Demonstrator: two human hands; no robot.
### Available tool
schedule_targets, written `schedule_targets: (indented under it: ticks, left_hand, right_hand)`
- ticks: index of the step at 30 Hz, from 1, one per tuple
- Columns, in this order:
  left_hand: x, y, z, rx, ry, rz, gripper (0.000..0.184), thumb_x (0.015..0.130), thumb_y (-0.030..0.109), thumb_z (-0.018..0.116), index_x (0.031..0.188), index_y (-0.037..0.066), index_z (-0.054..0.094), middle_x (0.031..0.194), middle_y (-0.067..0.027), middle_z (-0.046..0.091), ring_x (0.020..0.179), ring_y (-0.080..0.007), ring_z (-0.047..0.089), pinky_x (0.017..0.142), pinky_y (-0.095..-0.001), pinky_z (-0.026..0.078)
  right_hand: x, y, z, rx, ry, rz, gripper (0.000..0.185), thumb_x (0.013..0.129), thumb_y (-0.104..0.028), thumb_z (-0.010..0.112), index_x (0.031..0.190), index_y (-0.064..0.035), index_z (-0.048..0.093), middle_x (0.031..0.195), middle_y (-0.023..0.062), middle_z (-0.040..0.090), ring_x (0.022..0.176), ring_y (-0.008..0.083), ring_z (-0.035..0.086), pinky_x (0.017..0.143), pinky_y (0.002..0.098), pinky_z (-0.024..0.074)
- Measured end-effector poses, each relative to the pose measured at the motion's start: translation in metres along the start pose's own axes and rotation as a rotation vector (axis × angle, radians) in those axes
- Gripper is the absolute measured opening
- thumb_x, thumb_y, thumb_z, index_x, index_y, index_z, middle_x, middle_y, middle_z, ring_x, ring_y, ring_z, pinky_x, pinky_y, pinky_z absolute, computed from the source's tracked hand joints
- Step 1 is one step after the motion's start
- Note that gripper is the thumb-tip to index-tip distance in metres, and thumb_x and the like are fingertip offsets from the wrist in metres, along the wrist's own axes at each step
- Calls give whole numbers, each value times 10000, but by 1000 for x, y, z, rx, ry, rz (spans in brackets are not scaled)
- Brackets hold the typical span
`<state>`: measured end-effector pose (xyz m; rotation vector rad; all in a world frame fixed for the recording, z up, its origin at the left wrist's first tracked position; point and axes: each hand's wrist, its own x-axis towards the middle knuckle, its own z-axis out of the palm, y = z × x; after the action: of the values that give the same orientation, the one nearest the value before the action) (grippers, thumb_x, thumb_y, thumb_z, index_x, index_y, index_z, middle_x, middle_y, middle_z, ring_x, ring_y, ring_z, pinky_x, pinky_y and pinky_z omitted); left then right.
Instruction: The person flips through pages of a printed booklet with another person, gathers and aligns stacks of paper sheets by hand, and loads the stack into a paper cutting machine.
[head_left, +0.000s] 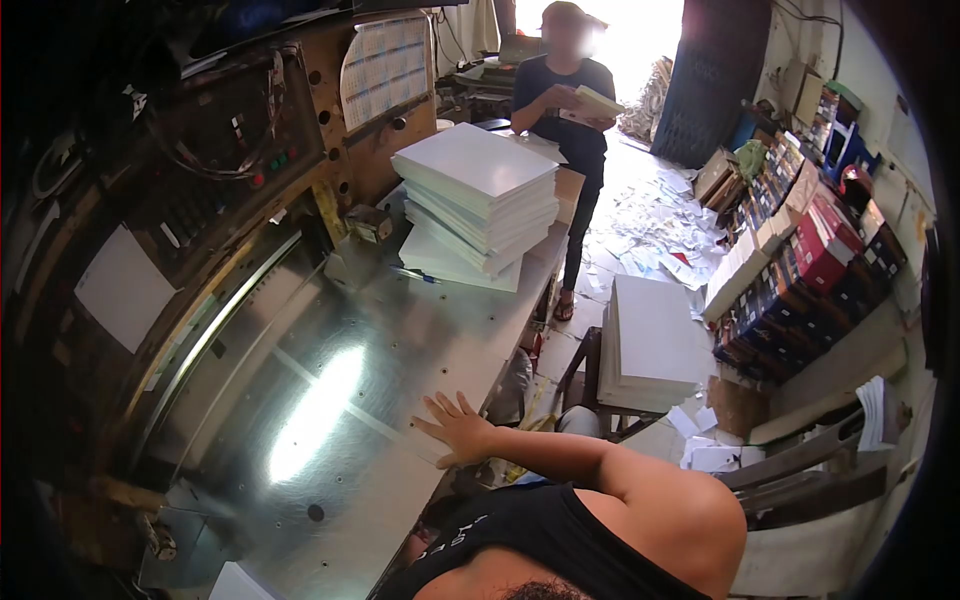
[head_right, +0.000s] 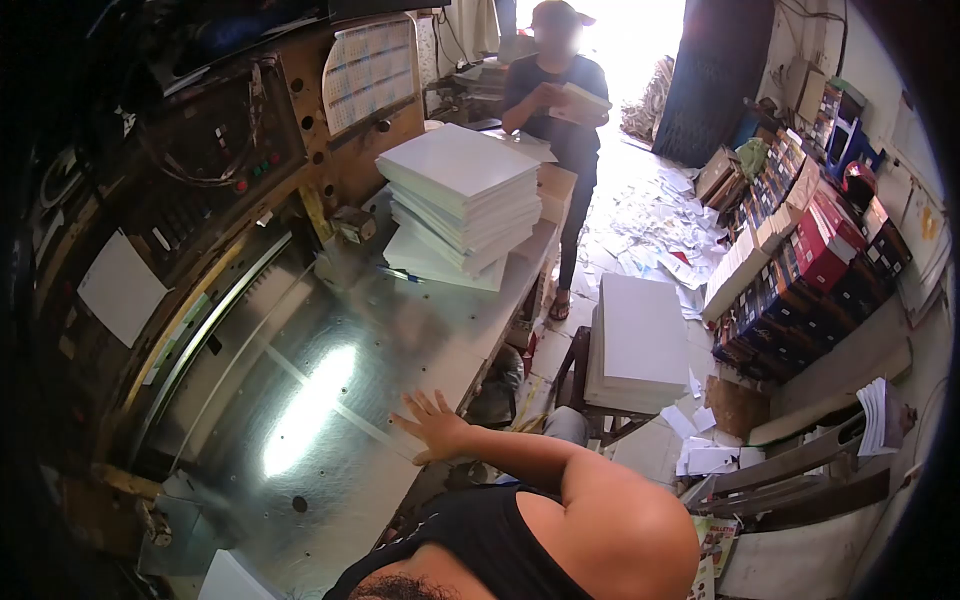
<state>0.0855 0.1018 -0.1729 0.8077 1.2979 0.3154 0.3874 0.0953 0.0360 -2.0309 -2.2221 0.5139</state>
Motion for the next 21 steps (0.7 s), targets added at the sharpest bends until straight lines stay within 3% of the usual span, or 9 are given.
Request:
schedule_targets:
  ticks: [3,9,21]
  left_hand:
    - [1,2,2,-2,-1,-6,202,1002,178,695,1153,45,711,1004,-60,734,831,-146,669,785,-312,552]
    - [4,3,7,-19,-3,-21,191,1005,181,691,1140,48,714,1002,-55,734,825,-145,666,779,-312,552]
    - [8,-1,3,-43,24,-54,174,1010,188,684,1115,55,719,999,-45,733,812,-143,659,766,-313,551]
  right_hand:
    - [3,3,3,15,-26,-3,1166,851,-630,756,1723,-225,96,1746,297,45,1612,514,9,1251,704,15]
    - [0,-1,-5,-5,-20,2,1125,862,-589,752,1718,-216,124,1744,289,67,1613,503,23,1266,682,48]
    - [-1,-4,-8,-37,-63,17,1083,908,-677,666,1721,-241,101,1751,269,70,1618,488,27,1267,680,36]
